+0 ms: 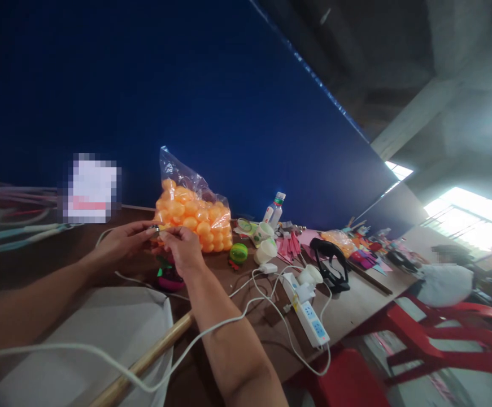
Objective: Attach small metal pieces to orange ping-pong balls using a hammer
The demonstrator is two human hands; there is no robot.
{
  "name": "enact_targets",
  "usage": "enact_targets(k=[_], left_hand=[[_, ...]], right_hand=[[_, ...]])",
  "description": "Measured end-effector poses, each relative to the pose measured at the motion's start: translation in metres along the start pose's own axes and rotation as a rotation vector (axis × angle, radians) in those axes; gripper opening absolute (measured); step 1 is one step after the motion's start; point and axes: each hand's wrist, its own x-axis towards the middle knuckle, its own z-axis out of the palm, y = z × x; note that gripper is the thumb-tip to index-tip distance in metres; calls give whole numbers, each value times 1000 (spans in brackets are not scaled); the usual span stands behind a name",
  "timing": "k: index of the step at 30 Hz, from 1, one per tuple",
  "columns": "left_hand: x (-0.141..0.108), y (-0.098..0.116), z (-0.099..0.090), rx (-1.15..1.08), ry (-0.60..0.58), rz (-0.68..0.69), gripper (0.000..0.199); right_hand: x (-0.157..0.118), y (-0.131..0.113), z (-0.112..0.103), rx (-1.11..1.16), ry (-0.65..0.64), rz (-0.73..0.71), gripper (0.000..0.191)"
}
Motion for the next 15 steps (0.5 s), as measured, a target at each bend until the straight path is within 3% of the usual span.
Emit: enact_targets(k=[15], left_hand=[[-3,1,1,166,48,69,52]], right_hand=[[5,4,-2,-109,47,-4,29]])
